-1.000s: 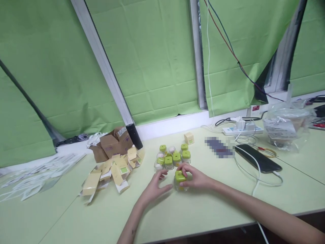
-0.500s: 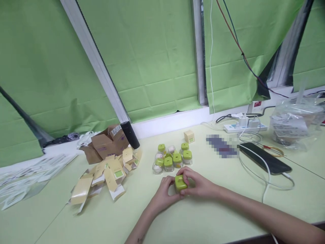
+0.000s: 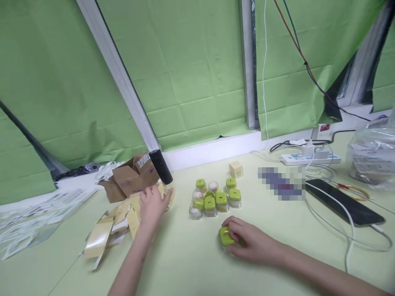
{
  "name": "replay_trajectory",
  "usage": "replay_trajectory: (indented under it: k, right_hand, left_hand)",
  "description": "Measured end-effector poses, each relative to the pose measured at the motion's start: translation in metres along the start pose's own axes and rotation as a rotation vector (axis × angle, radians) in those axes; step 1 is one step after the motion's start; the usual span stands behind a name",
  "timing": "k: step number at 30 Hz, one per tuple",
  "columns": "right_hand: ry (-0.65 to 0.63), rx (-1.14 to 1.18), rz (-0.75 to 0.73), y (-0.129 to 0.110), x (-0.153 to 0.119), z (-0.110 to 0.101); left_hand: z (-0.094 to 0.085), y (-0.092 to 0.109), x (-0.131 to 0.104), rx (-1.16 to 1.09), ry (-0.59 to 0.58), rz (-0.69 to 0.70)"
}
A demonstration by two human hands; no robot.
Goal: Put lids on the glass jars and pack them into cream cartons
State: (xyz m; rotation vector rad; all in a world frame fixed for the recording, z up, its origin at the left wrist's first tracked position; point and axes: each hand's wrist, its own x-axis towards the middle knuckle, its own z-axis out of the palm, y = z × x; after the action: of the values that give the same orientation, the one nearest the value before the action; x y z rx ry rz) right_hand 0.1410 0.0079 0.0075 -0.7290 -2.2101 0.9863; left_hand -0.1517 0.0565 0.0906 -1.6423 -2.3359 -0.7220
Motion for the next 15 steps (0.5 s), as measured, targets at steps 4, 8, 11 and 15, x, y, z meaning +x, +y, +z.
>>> replay_trajectory:
  k: [4,8,11,15]
  right_hand:
    - [0.034,-0.019,0.083,0.005,-0.003,0.002]
    - [0.041,0.060,0.177,0.010,-0.005,0.003]
    - [0.095,0.169,0.152,0.007,-0.004,-0.002]
    - [0.199,0.271,0.185,0.002,0.001,-0.015]
  left_hand:
    - [-0.005,-0.008,0.039,-0.027,-0.082,-0.113]
    - [-0.004,-0.012,0.031,-0.136,-0.096,-0.116]
    - [-0.012,-0.005,0.004,-0.264,-0.068,-0.069]
    - [-0.020,0.026,-0.046,-0.823,-0.251,-0.082]
